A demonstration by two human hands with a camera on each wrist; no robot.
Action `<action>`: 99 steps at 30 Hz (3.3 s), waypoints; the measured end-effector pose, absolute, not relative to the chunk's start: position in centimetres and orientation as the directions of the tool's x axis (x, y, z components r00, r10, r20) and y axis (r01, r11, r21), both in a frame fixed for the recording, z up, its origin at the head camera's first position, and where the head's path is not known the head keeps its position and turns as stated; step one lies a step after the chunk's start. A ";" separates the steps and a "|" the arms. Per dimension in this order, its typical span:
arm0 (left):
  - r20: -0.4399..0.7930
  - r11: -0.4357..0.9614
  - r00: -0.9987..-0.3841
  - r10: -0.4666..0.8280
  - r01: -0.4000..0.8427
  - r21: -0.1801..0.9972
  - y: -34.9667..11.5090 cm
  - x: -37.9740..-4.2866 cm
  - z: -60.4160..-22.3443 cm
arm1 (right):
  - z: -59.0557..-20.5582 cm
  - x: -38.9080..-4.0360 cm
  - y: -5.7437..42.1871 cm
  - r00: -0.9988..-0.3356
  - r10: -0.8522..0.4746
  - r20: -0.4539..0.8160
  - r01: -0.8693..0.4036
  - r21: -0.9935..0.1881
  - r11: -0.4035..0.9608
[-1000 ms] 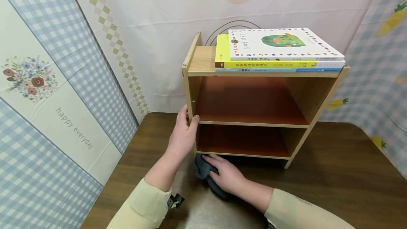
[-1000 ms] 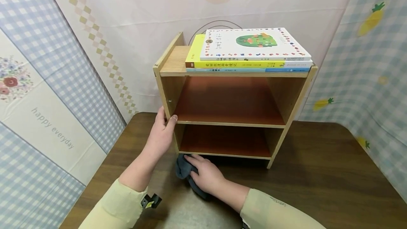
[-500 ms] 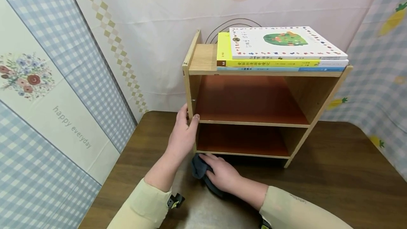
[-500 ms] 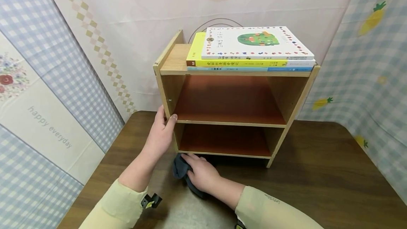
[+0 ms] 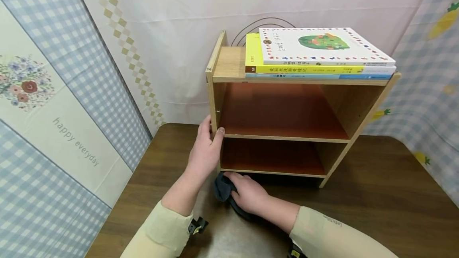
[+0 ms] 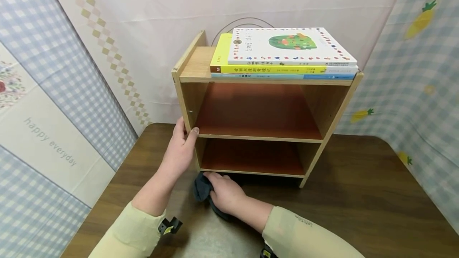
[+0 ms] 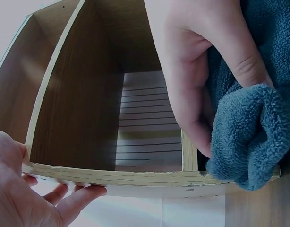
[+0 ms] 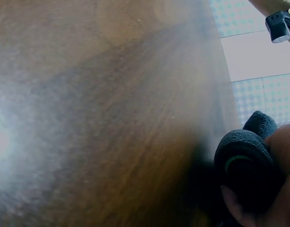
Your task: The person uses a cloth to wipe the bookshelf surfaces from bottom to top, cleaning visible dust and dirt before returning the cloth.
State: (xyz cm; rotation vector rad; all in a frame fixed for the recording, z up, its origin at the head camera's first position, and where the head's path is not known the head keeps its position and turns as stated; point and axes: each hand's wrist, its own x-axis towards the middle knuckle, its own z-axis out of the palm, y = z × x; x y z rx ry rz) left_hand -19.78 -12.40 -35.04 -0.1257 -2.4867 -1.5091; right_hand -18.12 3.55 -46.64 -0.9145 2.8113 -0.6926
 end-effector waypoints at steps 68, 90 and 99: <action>0.236 0.491 -0.971 -0.028 0.192 0.850 -12.6 -19.8 -34.8 | -45.3 -17.1 7.3 -0.723 -0.689 0.039 -0.660 -0.333 0.673; 0.224 0.507 -0.974 -0.034 0.176 0.843 -12.3 -19.6 -34.8 | -45.3 -13.3 12.3 -0.762 -0.644 0.066 -0.623 -0.346 0.702; 0.219 0.500 -0.975 -0.029 0.176 0.848 -12.3 -19.6 -34.8 | -45.1 -12.1 14.8 -0.797 -0.596 0.095 -0.589 -0.340 0.733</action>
